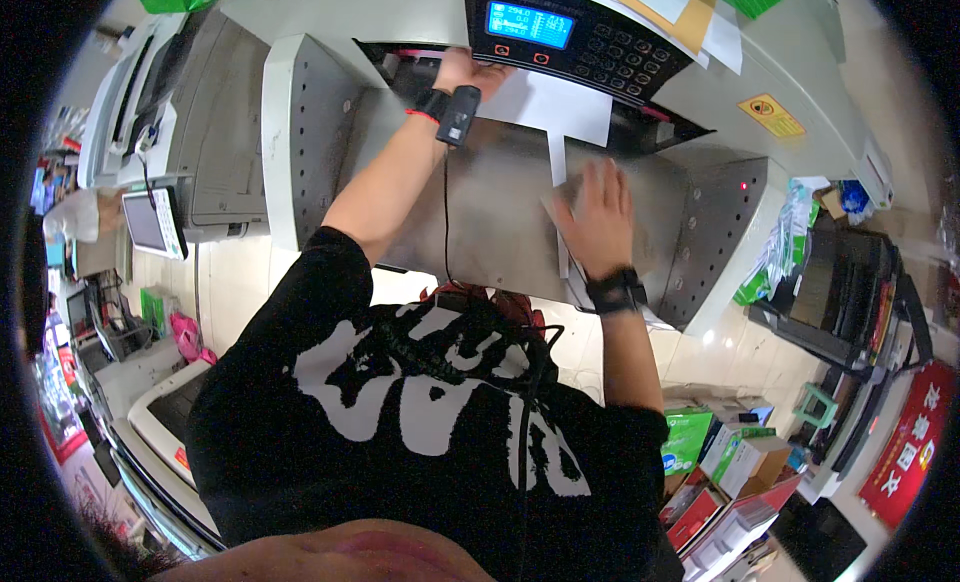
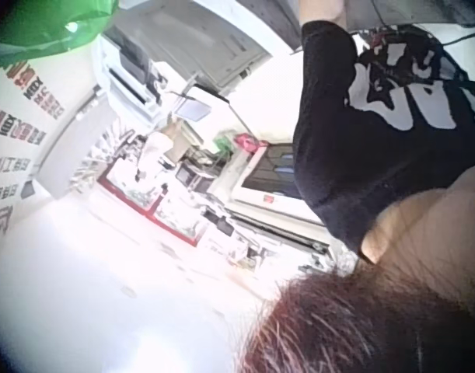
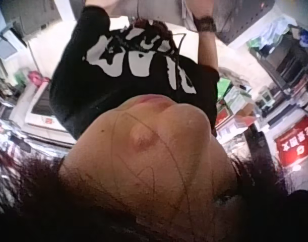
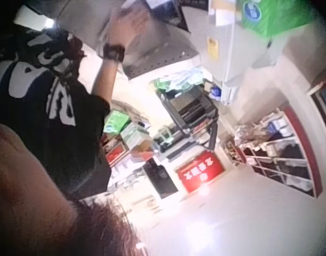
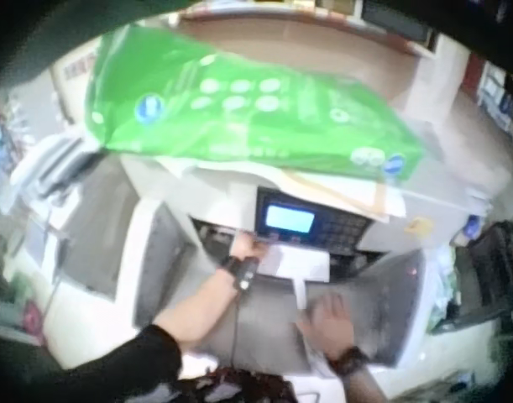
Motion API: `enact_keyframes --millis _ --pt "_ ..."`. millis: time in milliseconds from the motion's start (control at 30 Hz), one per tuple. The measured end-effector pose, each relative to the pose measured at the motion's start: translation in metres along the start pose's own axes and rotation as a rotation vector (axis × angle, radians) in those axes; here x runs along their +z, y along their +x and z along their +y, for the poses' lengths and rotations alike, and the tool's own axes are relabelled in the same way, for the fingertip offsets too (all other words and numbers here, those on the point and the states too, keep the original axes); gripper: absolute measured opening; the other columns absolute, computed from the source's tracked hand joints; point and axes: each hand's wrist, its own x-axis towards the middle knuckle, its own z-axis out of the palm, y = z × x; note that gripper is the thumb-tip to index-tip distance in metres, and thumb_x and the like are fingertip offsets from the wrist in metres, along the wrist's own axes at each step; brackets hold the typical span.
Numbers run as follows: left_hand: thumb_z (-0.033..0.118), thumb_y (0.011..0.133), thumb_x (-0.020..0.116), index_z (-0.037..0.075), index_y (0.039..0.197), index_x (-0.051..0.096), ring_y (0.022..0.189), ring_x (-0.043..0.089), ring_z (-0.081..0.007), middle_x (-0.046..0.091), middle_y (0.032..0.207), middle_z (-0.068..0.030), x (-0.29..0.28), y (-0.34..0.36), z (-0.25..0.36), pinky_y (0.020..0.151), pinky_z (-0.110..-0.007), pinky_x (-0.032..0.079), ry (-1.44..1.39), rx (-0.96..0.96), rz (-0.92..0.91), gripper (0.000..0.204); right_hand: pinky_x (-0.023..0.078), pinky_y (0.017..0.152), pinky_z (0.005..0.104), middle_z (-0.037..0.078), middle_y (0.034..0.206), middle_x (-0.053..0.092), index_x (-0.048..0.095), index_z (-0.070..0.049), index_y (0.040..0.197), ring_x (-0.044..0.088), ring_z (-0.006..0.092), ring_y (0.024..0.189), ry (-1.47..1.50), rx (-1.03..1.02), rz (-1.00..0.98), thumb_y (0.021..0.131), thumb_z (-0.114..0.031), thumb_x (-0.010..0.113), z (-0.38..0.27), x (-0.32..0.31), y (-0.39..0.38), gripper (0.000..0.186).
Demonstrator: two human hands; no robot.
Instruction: Operating an industrial paper cutter to trim documents and then packing the finished booklets into a cardboard box.
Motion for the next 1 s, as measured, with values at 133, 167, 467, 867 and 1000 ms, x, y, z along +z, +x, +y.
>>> enact_keyframes --millis 133,167,467,867,1000 --pt "0.025 0.101 0.038 -0.003 0.126 0.048 0.113 0.052 -0.0347 0.053 0.123 -0.0194 0.005 -0.001 0.02 0.106 -0.051 0.041 0.101 -0.129 0.023 0.039 0.03 0.108 0.0556 0.019 0.152 0.029 0.033 -0.012 0.147 0.029 0.0418 0.138 -0.124 0.214 -0.208 0.079 -0.044 0.07 0.003 -0.027 -0.098 0.084" --pt "0.025 0.1 0.04 -0.003 0.127 0.047 0.111 0.054 -0.0337 0.054 0.122 -0.0185 -0.003 0.001 0.02 0.103 -0.048 0.044 0.218 -0.168 0.037 0.039 0.03 0.108 0.0562 0.019 0.153 0.027 0.031 -0.012 0.148 0.028 0.0414 0.139 -0.137 0.32 -0.353 0.077 -0.044 0.072 0.001 -0.031 -0.113 0.087" --pt "0.037 0.094 0.06 0.006 0.134 0.047 0.113 0.055 -0.0189 0.057 0.121 -0.0073 -0.034 -0.188 -0.057 0.091 -0.036 0.049 1.373 -0.396 -0.234 0.052 0.048 0.097 0.0409 0.013 0.132 0.054 0.052 -0.01 0.135 0.054 0.0318 0.119 -0.039 0.127 -0.071 0.079 -0.004 0.065 0.017 -0.044 -0.172 0.057" --pt "0.028 0.103 0.03 -0.004 0.124 0.05 0.104 0.065 -0.0331 0.059 0.123 -0.0241 -0.035 -0.123 0.002 0.089 -0.039 0.055 0.675 -0.407 -0.276 0.043 0.052 0.092 0.0344 0.005 0.126 0.061 0.058 -0.011 0.126 0.058 0.0252 0.118 -0.058 -0.361 0.348 0.084 -0.002 0.057 0.031 0.004 0.045 0.043" --pt "0.022 0.104 0.03 -0.004 0.121 0.043 0.114 0.06 -0.0357 0.057 0.122 -0.0304 -0.03 -0.104 0.01 0.094 -0.04 0.052 0.375 -0.336 -0.234 0.034 0.051 0.093 0.0339 0.003 0.129 0.058 0.056 -0.012 0.128 0.055 0.0241 0.121 -0.074 -0.392 0.317 0.085 -0.004 0.056 0.049 0.033 0.085 0.044"
